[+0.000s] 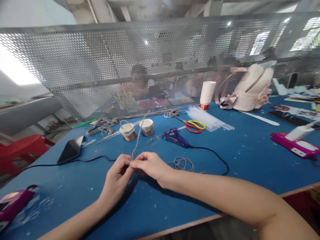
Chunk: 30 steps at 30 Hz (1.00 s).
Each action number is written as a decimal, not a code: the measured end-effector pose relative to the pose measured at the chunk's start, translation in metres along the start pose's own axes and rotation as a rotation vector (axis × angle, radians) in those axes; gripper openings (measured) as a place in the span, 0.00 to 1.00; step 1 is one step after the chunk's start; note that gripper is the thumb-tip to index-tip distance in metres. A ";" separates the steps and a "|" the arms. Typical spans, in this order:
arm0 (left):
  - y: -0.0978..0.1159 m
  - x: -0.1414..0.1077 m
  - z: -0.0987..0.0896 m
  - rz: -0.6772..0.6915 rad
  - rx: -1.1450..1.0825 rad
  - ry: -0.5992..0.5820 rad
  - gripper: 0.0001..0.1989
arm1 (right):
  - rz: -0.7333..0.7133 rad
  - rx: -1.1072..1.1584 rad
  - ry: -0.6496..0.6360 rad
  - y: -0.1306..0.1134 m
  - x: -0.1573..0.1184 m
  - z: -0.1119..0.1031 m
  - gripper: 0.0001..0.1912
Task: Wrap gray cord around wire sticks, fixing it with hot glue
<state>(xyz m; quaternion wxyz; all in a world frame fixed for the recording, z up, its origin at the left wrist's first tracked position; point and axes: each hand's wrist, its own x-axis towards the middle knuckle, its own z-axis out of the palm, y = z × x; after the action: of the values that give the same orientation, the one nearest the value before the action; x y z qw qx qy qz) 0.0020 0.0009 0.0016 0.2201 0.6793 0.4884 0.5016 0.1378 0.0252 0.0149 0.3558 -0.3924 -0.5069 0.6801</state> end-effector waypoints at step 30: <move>-0.001 0.004 0.000 -0.388 -0.232 0.036 0.10 | 0.020 0.225 0.095 0.012 -0.003 -0.002 0.04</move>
<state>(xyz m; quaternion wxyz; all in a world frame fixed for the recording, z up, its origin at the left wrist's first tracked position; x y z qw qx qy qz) 0.0017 0.0049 0.0026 0.3806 0.5336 0.5528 0.5147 0.1395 0.0204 0.0032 0.4145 -0.3869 -0.4059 0.7168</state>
